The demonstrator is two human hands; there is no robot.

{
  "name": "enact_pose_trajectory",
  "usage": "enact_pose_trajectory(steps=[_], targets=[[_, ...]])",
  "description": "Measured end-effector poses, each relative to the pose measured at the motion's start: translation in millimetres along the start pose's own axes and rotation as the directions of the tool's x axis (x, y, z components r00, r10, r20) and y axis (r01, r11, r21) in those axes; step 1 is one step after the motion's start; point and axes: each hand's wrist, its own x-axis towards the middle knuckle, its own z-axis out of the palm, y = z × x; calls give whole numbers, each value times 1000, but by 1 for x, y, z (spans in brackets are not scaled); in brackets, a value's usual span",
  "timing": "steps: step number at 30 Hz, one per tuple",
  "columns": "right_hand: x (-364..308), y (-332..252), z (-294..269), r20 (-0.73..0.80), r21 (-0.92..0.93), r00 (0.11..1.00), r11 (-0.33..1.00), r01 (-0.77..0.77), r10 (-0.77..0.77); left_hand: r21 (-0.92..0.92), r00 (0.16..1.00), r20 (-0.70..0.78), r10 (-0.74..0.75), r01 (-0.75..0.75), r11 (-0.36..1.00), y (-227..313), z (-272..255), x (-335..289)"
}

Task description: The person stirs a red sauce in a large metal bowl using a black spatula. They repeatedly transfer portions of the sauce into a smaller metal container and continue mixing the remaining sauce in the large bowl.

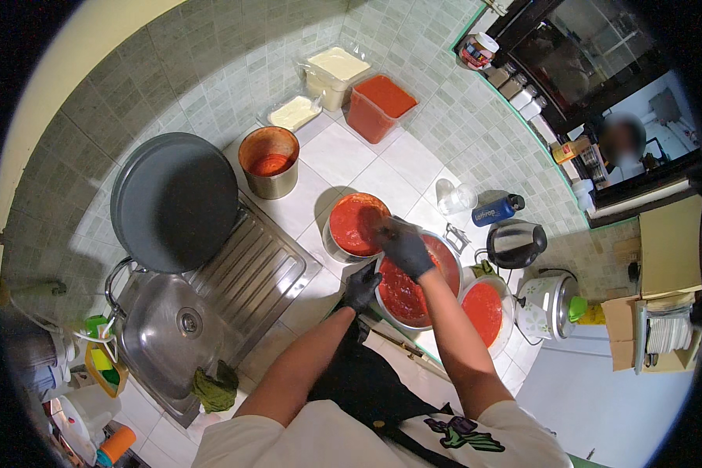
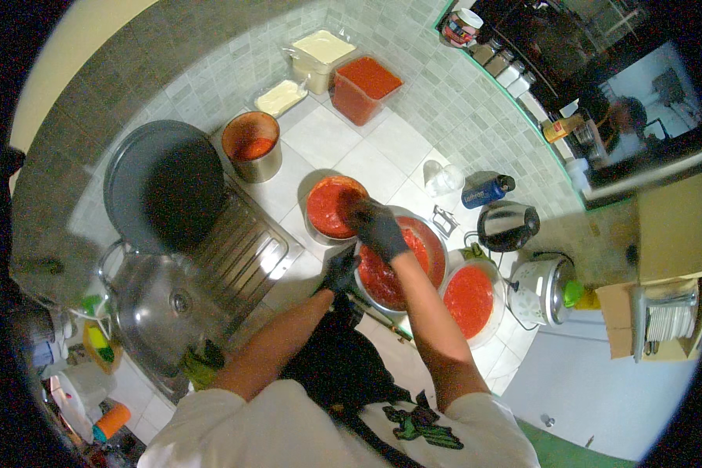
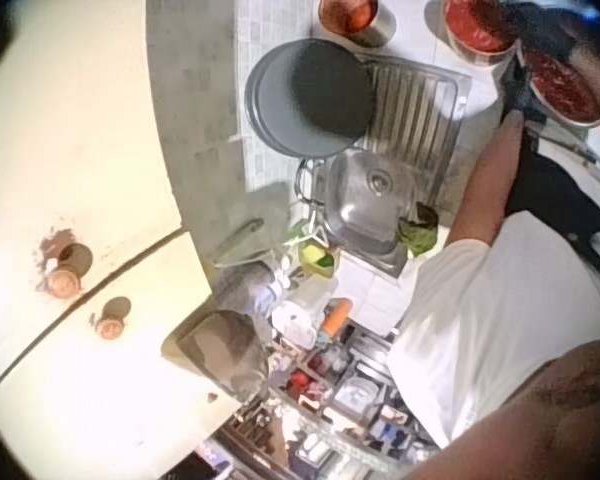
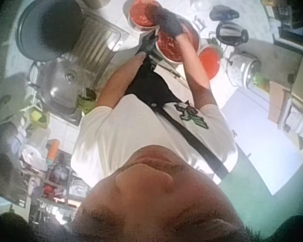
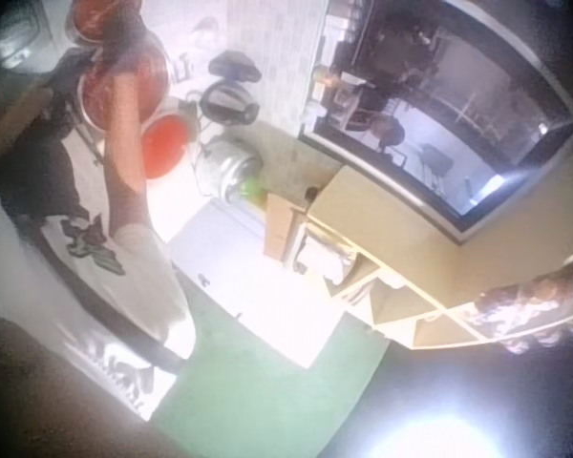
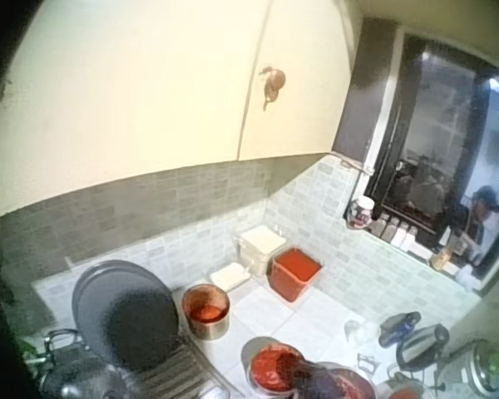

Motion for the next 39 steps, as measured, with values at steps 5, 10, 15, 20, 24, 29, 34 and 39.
enact_pose_trajectory(steps=[5,10,15,20,24,29,34,39], targets=[[76,-9,46,455,-490,890,841,228,24,-193,1000,-2,2,-2,981,-1,-14,-1],[87,20,74,510,-635,849,727,263,138,-58,993,113,-35,41,997,-2,-26,6],[86,52,90,478,-566,877,779,270,44,21,994,102,-26,24,999,-1,-26,11],[83,74,105,353,-438,936,881,179,-14,-30,990,120,-71,75,997,1,-25,10],[89,66,95,367,-412,930,902,126,38,43,993,113,-28,24,999,0,-27,10],[80,44,55,248,-218,967,976,0,55,-32,992,121,-22,26,999,-7,-25,10],[80,41,49,257,-147,966,988,51,-11,-150,983,168,-69,94,984,-3,-24,11],[84,42,55,220,-208,975,976,60,-13,-21,994,71,88,-86,996,9,-27,4]])
